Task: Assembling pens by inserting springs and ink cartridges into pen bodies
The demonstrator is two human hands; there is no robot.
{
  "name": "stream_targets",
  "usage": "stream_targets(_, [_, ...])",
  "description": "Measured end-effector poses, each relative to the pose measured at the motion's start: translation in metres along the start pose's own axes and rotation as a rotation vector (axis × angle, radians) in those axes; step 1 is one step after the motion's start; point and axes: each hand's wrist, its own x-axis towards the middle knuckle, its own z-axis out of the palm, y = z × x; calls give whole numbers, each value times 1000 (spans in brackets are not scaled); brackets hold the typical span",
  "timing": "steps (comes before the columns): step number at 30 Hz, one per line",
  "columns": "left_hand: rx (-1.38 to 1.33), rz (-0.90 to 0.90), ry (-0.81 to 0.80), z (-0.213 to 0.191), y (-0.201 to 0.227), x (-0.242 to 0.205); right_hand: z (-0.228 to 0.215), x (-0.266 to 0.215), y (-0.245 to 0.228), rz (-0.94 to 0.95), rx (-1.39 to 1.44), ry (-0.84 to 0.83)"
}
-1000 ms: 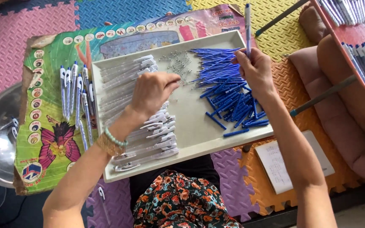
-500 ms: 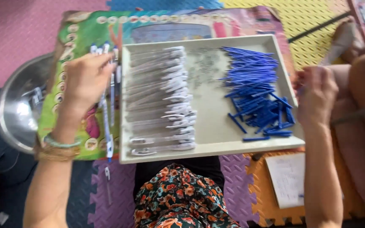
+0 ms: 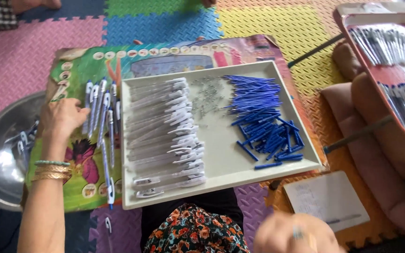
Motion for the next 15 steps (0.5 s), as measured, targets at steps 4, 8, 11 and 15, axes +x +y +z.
stream_targets(4, [-21, -115, -111, -27, 21, -6, 31, 7, -17, 169, -359, -8])
stream_targets(8, [-142, -133, -105, -42, 10, -2, 43, -5, -45, 413, -873, -57])
stream_targets(11, [-613, -40, -48, -92, 35, -61, 47, -6, -63, 575, -1202, -100])
stream_targets(15, [-1340, 186, -144, -101, 61, -99, 64, -18, -91, 785, -1698, -181])
